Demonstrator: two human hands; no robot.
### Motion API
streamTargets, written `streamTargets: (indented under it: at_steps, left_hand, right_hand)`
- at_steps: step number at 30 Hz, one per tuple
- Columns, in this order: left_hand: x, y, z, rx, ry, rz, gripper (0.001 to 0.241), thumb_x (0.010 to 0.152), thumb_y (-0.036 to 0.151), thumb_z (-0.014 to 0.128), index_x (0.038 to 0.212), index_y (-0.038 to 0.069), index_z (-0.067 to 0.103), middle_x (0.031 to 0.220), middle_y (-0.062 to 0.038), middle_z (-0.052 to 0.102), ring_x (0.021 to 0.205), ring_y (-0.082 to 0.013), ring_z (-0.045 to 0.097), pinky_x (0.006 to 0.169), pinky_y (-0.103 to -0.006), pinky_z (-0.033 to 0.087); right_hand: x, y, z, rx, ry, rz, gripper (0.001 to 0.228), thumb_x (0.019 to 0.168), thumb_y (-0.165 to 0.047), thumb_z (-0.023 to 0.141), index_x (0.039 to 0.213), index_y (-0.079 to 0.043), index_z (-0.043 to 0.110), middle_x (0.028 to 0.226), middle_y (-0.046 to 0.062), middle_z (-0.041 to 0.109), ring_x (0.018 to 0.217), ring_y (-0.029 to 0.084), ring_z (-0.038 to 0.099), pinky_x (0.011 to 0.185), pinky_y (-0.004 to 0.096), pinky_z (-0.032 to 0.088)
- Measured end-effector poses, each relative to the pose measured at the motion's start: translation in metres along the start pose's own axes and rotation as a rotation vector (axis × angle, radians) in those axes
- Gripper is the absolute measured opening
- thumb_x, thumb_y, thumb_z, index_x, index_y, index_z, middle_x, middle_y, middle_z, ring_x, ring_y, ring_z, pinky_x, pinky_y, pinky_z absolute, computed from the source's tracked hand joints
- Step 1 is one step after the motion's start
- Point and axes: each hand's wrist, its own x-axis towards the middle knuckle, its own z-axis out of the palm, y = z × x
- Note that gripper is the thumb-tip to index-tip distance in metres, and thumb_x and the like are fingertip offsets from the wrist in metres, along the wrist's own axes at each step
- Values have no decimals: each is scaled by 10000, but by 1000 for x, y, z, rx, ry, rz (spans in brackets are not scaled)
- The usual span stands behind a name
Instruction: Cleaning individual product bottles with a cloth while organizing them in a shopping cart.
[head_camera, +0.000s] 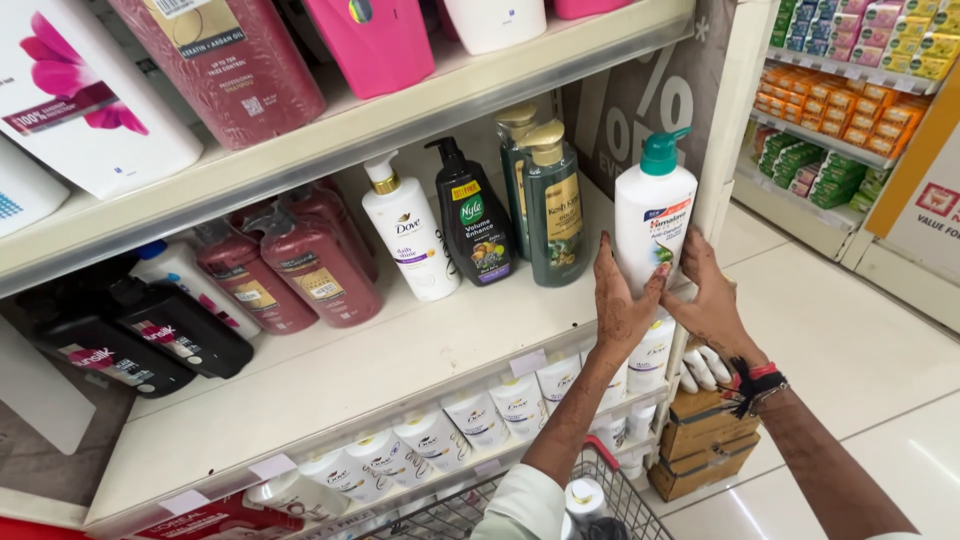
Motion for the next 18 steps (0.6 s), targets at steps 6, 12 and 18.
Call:
streamTargets:
  at_steps: [6,12,18]
  left_hand:
    - [27,4,2,-173,10,-23,1127,825,285,825,1616,-98,119,1552,-302,410,1377,-349,535,1145,-411,477]
    - [37,24,-7,-289,-29,-36,950,828,304,839,1563,-12,327,1321,-213,648,1144,-260,695,941,-352,605]
    - [46,7,-8,-323,-34,-106,635,786,299,887,1270,-1,605,1089,-125,754,959,-183,747,812,-337,634]
  right_hand:
    - [14,4,5,170,-31,-61,1091,747,-39,785,1627,-10,141,1590,206,379,1471,304,412,1193,437,351]
    - [25,0,4,281,-84,-113,1059,753,8,760,1621,-5,154,1562,184,393,1451,273,414,1189,425,346]
    - [25,-14,3,285,-59,24,837,841,80,706,1568,-25,306,1462,122,513,1366,221,521,1126,364,459]
